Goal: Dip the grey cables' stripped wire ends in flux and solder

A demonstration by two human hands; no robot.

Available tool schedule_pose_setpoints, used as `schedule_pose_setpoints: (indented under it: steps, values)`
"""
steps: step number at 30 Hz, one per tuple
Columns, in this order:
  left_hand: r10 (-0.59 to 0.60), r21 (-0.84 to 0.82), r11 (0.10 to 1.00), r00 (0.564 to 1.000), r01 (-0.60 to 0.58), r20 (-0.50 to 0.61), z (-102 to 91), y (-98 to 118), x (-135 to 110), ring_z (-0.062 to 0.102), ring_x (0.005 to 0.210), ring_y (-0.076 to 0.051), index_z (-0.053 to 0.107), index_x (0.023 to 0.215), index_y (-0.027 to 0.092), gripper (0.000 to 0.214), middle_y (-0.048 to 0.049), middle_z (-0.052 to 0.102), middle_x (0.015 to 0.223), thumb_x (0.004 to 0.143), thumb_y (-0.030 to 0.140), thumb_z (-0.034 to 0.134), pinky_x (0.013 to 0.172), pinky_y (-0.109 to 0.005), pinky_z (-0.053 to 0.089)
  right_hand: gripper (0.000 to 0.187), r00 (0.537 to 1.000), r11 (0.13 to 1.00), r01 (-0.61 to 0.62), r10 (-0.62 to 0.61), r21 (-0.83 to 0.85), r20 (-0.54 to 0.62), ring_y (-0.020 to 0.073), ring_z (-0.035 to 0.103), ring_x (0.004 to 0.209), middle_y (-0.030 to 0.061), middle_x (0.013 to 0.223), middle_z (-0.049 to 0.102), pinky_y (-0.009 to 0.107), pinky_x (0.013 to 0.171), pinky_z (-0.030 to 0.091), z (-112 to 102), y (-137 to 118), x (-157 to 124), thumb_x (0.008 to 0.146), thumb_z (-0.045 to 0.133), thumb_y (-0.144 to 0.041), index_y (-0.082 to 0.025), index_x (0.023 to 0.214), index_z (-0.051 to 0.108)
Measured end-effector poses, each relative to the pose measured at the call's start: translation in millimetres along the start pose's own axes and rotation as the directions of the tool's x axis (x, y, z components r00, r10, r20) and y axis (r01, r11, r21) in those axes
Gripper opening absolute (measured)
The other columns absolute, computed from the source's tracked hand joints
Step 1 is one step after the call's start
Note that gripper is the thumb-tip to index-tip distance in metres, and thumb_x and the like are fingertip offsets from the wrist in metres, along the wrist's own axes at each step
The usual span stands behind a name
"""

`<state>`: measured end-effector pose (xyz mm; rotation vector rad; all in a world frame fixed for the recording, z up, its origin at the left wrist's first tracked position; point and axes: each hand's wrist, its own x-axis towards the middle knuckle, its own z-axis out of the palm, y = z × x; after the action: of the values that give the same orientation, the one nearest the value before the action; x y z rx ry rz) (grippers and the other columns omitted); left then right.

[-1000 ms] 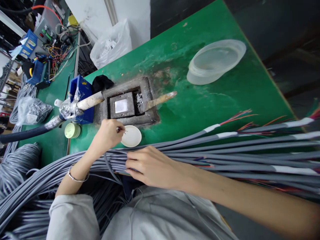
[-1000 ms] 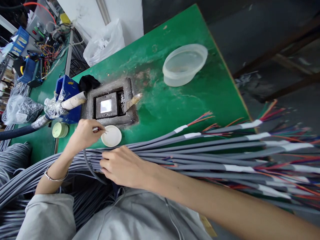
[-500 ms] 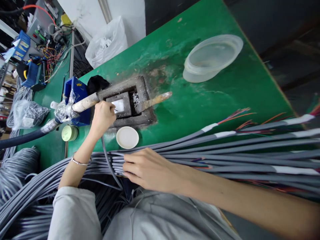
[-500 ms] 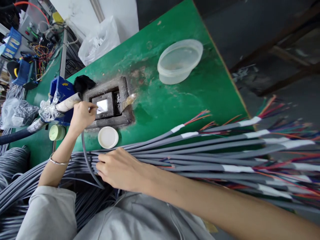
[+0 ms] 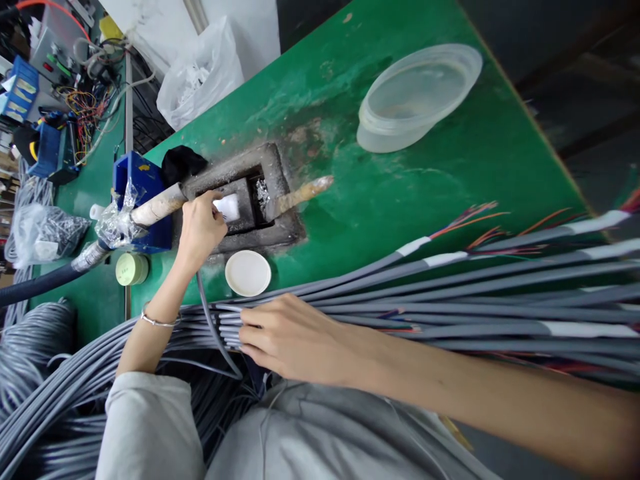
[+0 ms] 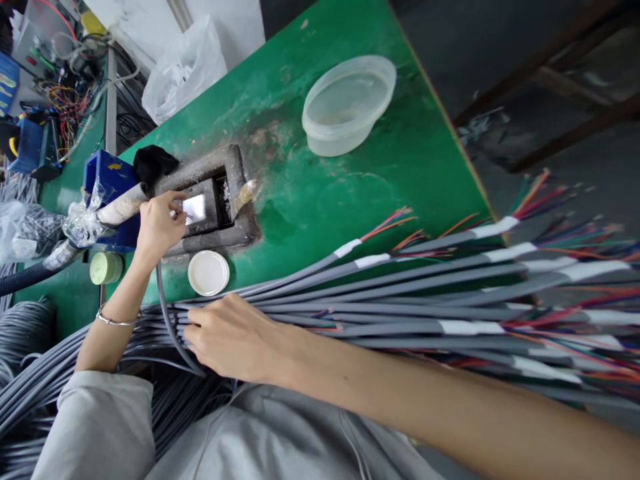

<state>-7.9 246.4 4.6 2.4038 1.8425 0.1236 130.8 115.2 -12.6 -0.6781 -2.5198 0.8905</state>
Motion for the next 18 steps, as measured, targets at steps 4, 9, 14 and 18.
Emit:
schedule_pose_setpoints:
  steps: [4, 9, 14, 18]
  values:
    - [0.002, 0.006, 1.000, 1.000, -0.002, 0.013, 5.0, -0.7, 1.8, 0.061, 0.075, -0.021, 0.064, 0.102, 0.012, 0.038, -0.0076, 0.067, 0.077, 0.068, 0.006, 0.048, 0.080, -0.033, 0.044, 0.013, 1.000, 1.000, 0.000, 0.000, -0.007, 0.016, 0.0157, 0.061, 0.063, 0.0034, 0.079, 0.068, 0.027, 0.046, 0.026, -0.2, 0.3, 0.0, 0.084, 0.055, -0.019, -0.015, 0.081, 0.067]
    - [0.006, -0.021, 1.000, 1.000, -0.006, -0.003, 2.7, 0.0, 0.6, 0.060, 0.072, -0.019, 0.061, 0.099, 0.012, 0.037, -0.0050, 0.065, 0.073, 0.066, 0.004, 0.049, 0.075, -0.030, 0.044, 0.014, 0.999, 1.000, -0.002, 0.002, -0.006, 0.036, 0.0156, 0.062, 0.065, 0.0037, 0.080, 0.068, 0.028, 0.046, 0.026, -2.1, 0.6, 0.8, 0.085, 0.054, -0.020, -0.015, 0.082, 0.067]
    - [-0.044, -0.262, 0.965, 0.993, 0.014, -0.110, -28.3, 7.7, -20.3, 0.055, 0.059, -0.012, 0.059, 0.094, 0.016, 0.027, 0.0001, 0.062, 0.067, 0.068, 0.009, 0.054, 0.060, -0.024, 0.042, 0.020, 1.000, 1.000, -0.013, 0.013, -0.003, 0.023, 0.0150, 0.062, 0.065, 0.0049, 0.079, 0.068, 0.029, 0.048, 0.025, -1.6, -0.4, 0.9, 0.088, 0.051, -0.022, -0.014, 0.079, 0.067]
    - [-0.121, -0.580, 0.813, 0.990, 0.054, -0.078, -51.4, 16.1, -49.8, 0.051, 0.053, -0.009, 0.057, 0.095, 0.016, 0.025, 0.0011, 0.060, 0.065, 0.070, 0.020, 0.060, 0.049, -0.021, 0.038, 0.021, 1.000, 0.999, -0.027, 0.027, -0.019, 0.007, 0.0143, 0.061, 0.063, 0.0040, 0.076, 0.069, 0.028, 0.049, 0.024, 1.3, -1.4, 1.8, 0.088, 0.051, -0.023, -0.015, 0.076, 0.068]
